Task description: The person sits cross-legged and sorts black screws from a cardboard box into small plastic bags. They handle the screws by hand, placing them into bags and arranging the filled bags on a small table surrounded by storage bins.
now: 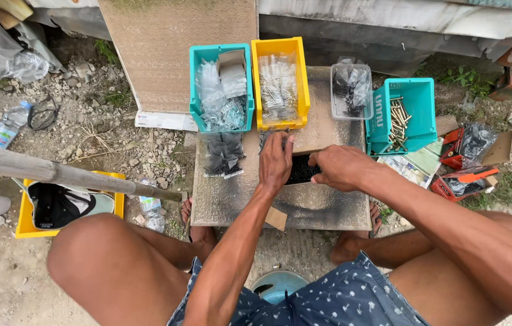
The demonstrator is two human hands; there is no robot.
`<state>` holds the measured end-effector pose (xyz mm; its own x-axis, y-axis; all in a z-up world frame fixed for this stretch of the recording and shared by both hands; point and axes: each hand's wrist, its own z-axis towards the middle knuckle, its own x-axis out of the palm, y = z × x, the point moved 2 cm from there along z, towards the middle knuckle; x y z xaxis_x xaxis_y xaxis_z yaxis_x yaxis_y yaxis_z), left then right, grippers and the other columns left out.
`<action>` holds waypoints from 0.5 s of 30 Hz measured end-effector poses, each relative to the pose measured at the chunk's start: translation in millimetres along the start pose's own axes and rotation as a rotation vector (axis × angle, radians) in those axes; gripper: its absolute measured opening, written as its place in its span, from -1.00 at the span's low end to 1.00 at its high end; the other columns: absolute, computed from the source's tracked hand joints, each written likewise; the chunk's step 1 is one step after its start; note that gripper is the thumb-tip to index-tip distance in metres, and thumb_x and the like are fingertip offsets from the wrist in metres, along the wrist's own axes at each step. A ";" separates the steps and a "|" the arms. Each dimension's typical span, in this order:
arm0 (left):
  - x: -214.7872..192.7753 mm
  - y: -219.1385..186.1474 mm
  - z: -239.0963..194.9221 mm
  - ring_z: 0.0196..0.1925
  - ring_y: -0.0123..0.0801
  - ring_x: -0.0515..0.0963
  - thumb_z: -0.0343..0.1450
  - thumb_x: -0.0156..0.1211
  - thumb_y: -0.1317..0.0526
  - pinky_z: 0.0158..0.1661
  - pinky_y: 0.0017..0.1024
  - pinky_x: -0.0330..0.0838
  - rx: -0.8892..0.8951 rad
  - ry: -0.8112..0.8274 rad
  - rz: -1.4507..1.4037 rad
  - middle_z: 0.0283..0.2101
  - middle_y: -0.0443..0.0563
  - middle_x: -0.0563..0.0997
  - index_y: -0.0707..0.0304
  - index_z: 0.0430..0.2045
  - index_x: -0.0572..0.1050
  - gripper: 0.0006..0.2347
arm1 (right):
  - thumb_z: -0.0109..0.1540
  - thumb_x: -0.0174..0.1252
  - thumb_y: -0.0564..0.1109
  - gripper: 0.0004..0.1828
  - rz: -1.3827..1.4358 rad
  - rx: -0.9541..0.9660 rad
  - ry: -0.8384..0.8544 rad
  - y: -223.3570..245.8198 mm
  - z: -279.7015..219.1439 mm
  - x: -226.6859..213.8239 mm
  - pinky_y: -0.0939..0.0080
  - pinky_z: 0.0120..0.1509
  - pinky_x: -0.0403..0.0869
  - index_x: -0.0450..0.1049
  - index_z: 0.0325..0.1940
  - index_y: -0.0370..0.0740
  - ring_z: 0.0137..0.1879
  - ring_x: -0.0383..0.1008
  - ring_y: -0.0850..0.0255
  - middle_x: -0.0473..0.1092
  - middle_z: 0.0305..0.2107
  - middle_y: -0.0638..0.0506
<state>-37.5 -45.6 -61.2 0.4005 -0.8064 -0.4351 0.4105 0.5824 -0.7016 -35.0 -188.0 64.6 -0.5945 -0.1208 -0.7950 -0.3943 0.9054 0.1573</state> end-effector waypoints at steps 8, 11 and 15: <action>-40.2 -6.1 56.6 -0.27 -0.26 0.59 0.37 0.11 0.21 -0.36 -0.39 0.54 -0.877 0.038 -0.774 -0.29 0.10 0.60 0.27 -0.24 0.40 -0.82 | 0.19 0.12 0.04 -0.60 -0.069 -0.054 -0.017 1.8 19.0 23.9 -0.15 0.07 0.48 0.45 0.06 -0.14 0.00 0.51 -0.12 0.48 -0.22 -0.18; -50.8 -3.2 86.6 -0.24 -0.13 0.62 0.25 0.20 0.39 -0.41 -0.37 0.60 -0.986 0.134 -1.014 -0.20 0.21 0.59 0.36 -0.18 0.42 -0.72 | 0.20 0.11 0.01 -0.61 -0.080 -0.076 -0.021 5.8 26.1 30.2 -0.16 0.05 0.48 0.45 0.06 -0.18 -0.02 0.51 -0.13 0.47 -0.23 -0.19; -78.9 -17.6 123.4 -0.07 -0.02 0.60 0.25 0.18 0.45 -0.26 -0.38 0.62 -0.876 0.495 -1.032 -0.06 0.29 0.58 0.30 -0.18 0.51 -0.73 | 0.18 0.12 0.01 -0.61 -0.051 -0.131 -0.023 5.2 37.4 40.9 -0.20 0.03 0.48 0.45 0.02 -0.22 -0.02 0.51 -0.18 0.47 -0.24 -0.22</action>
<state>24.7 20.5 55.2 -0.1544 -0.8789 0.4513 -0.3622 -0.3746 -0.8535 -35.1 -173.0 11.0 -0.5556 -0.1546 -0.8169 -0.5129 0.8371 0.1904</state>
